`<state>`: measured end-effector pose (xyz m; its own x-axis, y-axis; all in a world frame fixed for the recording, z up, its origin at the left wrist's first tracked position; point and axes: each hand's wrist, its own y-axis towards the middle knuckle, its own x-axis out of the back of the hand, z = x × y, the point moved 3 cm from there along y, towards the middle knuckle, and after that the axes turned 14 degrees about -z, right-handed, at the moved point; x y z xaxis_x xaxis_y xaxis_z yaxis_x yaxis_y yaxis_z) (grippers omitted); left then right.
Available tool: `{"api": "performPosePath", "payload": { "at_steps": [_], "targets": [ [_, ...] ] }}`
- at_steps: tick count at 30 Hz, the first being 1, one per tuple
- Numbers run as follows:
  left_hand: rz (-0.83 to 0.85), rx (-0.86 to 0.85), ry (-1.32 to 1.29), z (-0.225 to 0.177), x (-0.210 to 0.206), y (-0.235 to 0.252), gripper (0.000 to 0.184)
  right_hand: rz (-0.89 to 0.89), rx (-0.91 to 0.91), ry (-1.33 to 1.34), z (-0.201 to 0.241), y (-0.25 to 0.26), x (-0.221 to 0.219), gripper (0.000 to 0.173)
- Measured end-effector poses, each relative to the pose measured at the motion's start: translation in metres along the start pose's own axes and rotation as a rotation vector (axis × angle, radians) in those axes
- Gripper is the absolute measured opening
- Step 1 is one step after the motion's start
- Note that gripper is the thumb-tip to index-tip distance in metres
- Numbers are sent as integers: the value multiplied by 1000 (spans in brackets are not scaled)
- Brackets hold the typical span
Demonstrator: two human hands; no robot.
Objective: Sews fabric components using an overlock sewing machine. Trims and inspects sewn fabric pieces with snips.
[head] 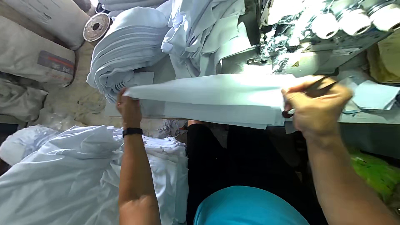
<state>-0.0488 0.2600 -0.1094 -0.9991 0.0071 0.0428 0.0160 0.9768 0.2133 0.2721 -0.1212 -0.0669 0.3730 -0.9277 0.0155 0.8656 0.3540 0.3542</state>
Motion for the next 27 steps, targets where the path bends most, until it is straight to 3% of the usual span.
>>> {"api": "performPosePath", "payload": {
  "at_steps": [2, 4, 6, 8, 10, 13, 16, 22, 27],
  "targets": [
    [-160, 168, -429, -18, -6, 9, 27, 96, 27, -186, -21, -18, -4, 7],
    [-92, 167, -658, -44, -25, 6, 31, 208, 84, -314, -34, -28, -12, 18],
    [249, 59, -652, -63, -54, -19, 33, 285, 99, -308, -35, -29, -18, 23],
    [622, -132, -365, -82, -88, -66, 16, 310, 98, -188, -24, -26, -21, 19],
    [861, -322, -138, -102, -128, -119, 7, 316, 157, -61, -11, -22, -26, 14],
    [1109, -418, -98, -112, -179, -167, 4, 296, 264, -21, 1, -23, -28, 23],
    [1131, -335, -114, -112, -199, -183, 3, 256, 302, -27, 2, -26, -27, 24],
    [1015, -234, -88, -120, -195, -170, 8, 210, 243, 10, -5, -30, -16, 11],
    [898, -126, -141, -115, -195, -168, 13, 171, 14, 168, -10, -30, -16, 4]
  ]
}}
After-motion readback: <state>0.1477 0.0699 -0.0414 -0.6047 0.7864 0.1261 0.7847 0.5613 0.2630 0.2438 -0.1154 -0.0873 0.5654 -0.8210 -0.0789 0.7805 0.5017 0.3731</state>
